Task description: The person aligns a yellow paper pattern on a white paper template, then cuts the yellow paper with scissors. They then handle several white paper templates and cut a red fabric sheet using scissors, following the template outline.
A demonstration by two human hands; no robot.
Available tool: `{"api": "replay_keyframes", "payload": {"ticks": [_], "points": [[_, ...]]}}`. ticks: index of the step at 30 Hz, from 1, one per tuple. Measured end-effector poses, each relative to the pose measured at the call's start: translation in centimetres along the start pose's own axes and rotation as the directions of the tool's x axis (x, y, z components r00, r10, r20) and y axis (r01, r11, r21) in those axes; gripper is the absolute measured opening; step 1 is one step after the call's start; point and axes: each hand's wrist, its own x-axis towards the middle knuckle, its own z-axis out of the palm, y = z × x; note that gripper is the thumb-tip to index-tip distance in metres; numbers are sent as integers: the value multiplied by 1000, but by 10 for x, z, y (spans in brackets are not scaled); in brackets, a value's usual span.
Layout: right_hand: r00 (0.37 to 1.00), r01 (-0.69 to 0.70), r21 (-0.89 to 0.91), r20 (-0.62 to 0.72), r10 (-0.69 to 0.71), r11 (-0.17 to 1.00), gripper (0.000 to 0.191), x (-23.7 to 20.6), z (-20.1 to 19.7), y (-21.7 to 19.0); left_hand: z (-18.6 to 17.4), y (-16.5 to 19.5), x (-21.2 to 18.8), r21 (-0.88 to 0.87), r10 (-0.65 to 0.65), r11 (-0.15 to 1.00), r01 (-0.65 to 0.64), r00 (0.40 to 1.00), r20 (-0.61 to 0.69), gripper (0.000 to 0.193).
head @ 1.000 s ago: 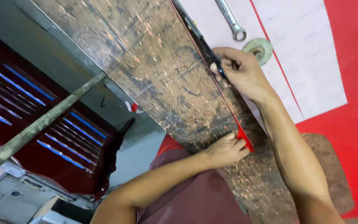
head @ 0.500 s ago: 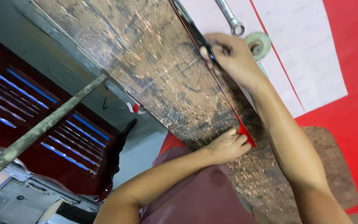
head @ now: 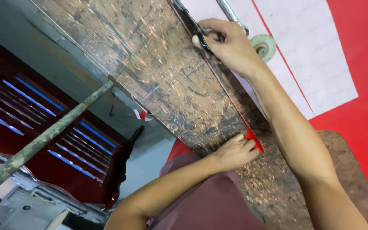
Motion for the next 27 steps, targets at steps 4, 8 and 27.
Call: {"api": "replay_keyframes", "payload": {"ticks": [4,8,27], "points": [[990,5,-175,142,20,985,42,-7,-5,11,-5,5,0,-41,7,999,-8,1000,-18,15],[920,357,-247,262,-293,901,32,-55,4,31,-30,3,-29,-121,-136,984,132,990,-30,33],[834,253,789,-471,288,560,54,-474,116,196,-117,-90,-331,3,-452,707,707,455,-767,21]]}}
